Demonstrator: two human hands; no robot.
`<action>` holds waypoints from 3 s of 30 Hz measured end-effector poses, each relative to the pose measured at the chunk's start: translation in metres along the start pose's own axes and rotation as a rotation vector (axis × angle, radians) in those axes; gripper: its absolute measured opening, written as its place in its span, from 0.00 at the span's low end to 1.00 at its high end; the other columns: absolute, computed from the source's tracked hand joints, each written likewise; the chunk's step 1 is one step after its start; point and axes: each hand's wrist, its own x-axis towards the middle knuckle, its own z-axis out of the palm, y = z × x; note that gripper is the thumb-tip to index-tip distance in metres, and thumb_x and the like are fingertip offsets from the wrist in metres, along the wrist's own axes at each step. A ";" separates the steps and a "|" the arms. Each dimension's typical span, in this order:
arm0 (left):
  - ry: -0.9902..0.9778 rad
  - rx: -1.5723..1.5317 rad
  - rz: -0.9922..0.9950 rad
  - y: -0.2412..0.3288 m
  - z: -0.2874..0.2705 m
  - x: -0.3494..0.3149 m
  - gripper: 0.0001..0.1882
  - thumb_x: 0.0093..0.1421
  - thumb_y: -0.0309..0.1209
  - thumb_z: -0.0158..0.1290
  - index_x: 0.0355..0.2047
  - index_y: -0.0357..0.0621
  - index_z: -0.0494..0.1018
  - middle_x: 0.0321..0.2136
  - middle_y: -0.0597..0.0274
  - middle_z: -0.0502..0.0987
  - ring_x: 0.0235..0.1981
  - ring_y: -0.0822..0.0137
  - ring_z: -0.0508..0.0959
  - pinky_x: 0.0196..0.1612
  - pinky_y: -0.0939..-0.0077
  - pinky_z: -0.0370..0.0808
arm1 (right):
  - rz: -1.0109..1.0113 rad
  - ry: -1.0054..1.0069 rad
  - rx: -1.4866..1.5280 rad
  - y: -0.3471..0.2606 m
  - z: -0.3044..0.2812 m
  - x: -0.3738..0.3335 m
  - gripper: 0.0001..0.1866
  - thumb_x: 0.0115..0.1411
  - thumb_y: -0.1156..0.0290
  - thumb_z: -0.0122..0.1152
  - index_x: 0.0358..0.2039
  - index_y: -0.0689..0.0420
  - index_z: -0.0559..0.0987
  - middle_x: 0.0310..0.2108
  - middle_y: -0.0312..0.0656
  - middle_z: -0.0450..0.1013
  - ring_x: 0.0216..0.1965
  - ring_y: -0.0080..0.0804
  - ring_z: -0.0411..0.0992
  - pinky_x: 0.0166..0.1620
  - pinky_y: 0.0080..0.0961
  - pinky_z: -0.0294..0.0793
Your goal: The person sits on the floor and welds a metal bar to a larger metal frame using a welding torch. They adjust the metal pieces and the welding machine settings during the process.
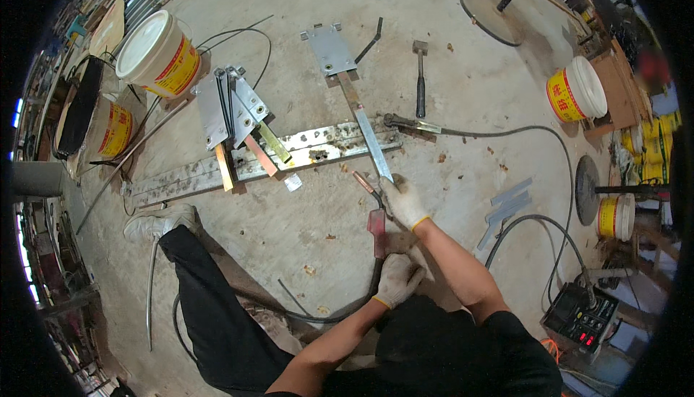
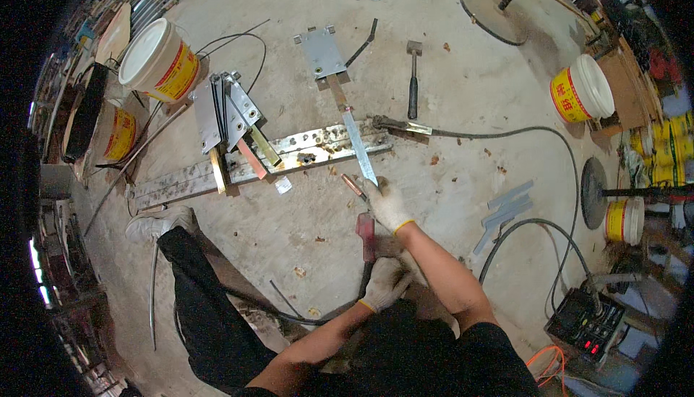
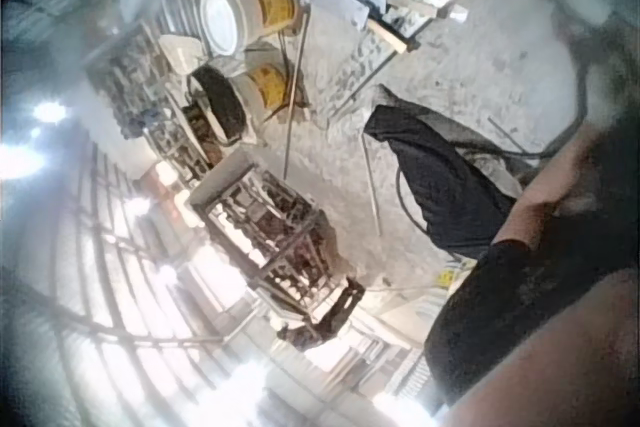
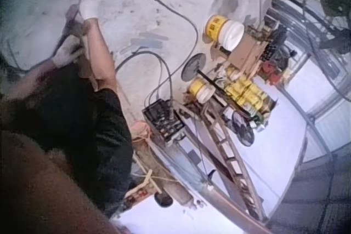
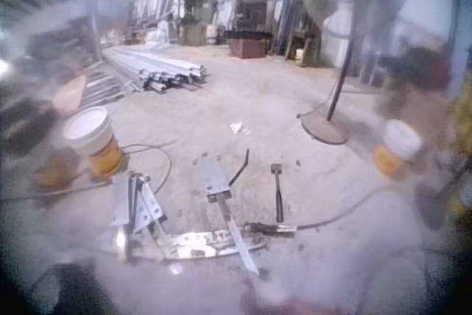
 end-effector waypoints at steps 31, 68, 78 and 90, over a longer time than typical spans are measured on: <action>0.625 0.688 -0.902 -0.178 -0.413 0.088 0.31 0.51 0.52 0.65 0.42 0.35 0.79 0.41 0.37 0.82 0.46 0.41 0.81 0.49 0.51 0.77 | -0.092 0.004 0.013 0.065 -0.070 -0.028 0.12 0.67 0.69 0.60 0.45 0.65 0.79 0.39 0.43 0.79 0.42 0.30 0.76 0.48 0.29 0.75; 0.437 0.061 -0.900 -0.172 -0.458 0.087 0.29 0.53 0.49 0.64 0.38 0.30 0.78 0.28 0.49 0.82 0.29 0.58 0.83 0.38 0.63 0.79 | -0.304 0.221 -1.163 -0.179 0.062 0.458 0.26 0.60 0.55 0.59 0.51 0.63 0.79 0.49 0.61 0.78 0.52 0.57 0.77 0.54 0.48 0.76; 0.063 -0.004 -1.091 -0.170 -0.483 0.096 0.36 0.54 0.62 0.59 0.31 0.32 0.80 0.27 0.41 0.82 0.32 0.52 0.84 0.39 0.59 0.79 | -0.372 -0.457 -0.108 -0.463 0.464 0.376 0.39 0.58 0.52 0.70 0.61 0.67 0.71 0.49 0.50 0.76 0.40 0.34 0.77 0.42 0.30 0.81; 0.052 0.077 -0.943 -0.179 -0.484 0.090 0.34 0.57 0.60 0.62 0.19 0.35 0.77 0.16 0.53 0.79 0.21 0.63 0.82 0.32 0.64 0.79 | -0.073 -0.190 0.464 -0.478 0.366 0.496 0.31 0.55 0.60 0.65 0.58 0.58 0.72 0.55 0.51 0.72 0.50 0.44 0.73 0.50 0.40 0.74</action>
